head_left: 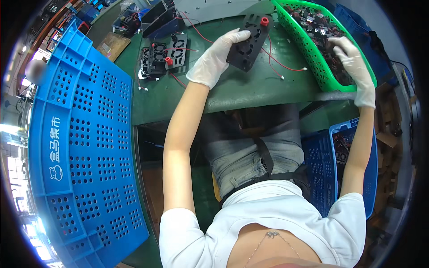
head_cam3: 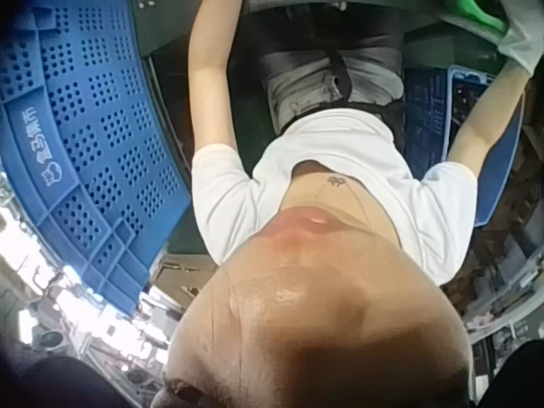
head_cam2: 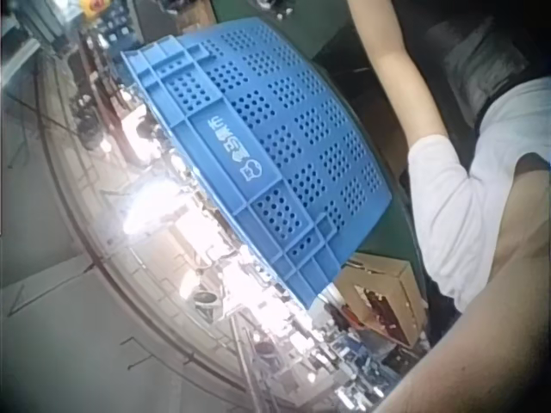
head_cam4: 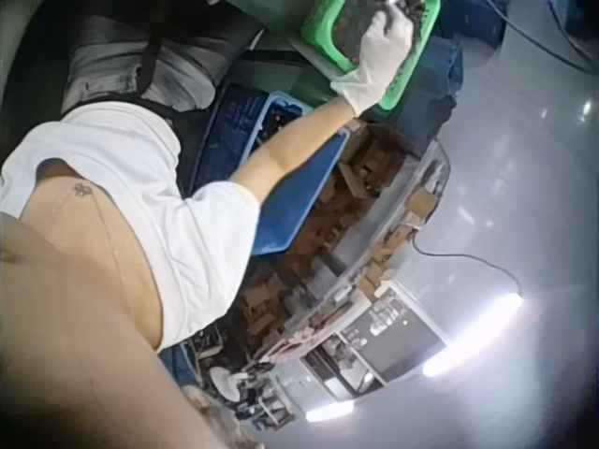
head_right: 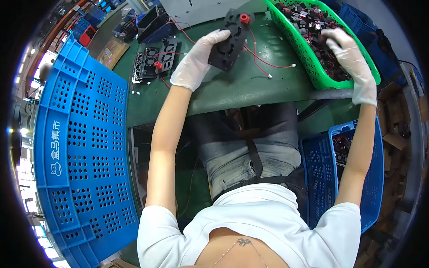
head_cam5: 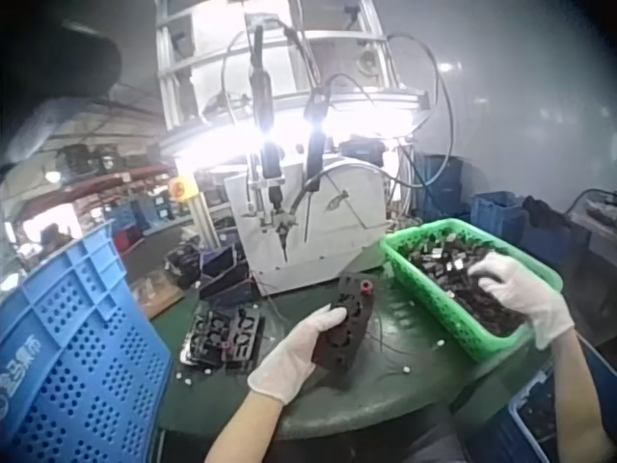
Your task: Assembling cooling fan units into plastic housings and soldering wires at a factory workbench.
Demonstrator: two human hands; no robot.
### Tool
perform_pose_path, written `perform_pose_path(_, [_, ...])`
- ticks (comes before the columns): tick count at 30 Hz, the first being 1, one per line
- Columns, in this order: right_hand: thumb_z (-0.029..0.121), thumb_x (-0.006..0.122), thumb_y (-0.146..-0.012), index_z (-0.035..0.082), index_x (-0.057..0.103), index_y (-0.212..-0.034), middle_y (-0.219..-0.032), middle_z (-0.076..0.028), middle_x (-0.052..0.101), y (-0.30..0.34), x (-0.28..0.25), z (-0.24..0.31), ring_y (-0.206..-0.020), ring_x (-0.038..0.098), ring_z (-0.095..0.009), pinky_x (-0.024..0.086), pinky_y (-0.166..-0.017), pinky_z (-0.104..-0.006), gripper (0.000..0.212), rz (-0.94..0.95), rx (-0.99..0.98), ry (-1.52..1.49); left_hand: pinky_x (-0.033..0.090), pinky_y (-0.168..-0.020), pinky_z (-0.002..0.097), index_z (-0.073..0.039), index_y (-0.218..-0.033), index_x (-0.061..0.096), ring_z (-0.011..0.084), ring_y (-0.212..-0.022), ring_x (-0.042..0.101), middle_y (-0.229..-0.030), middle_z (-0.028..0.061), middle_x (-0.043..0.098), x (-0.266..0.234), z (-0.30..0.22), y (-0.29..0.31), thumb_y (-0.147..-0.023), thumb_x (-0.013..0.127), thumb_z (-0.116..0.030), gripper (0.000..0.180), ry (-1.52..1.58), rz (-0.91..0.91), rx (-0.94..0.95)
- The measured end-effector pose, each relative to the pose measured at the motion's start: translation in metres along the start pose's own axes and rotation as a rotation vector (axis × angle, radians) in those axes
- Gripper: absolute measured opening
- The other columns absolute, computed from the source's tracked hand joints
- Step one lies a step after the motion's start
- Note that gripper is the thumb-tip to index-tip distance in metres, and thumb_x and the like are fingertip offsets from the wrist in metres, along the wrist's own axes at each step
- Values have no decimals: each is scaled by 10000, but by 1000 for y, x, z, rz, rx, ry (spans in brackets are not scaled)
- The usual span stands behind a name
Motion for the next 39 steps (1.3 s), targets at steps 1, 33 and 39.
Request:
perform_pose_path(1, [30,521,-920,19,614,-1113,-1003,-51,628,-5,4,21,-948,583,-151,430,-905,-261,215,-78,8,-205,527,-809,295,-11,-1176,581,187,-876,676,-992,120,688,-12,-3,6,-886,605,-260,383,-30,-67,0])
perform_pose_path(33, [449,739,-767,4,549,-1257,-1202,-70,595,-123,198,117,-1140,543,-157,376,-1037,-309,689,447,194,-1429,368,-985,270,-24,-1345,455,128,-1133,489,-1228,47,546,-41,-30,35,-921,587,-303,525,-143,-66,-221])
perform_pose_path(39, [261,703,-832,2,590,-1210,-1147,-65,631,-121,196,110,-1085,582,-148,415,-1009,-302,472,451,132,-1464,514,-847,290,3,-1335,431,196,-968,643,-1100,114,627,-44,-20,29,-859,652,-315,613,-186,-55,-213])
Point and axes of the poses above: each hand's wrist, its own y-axis away from the middle knuckle, its own x-axis out of the palm, z = x × y, the point moved 10 cm from there along -y, towards the middle knuckle
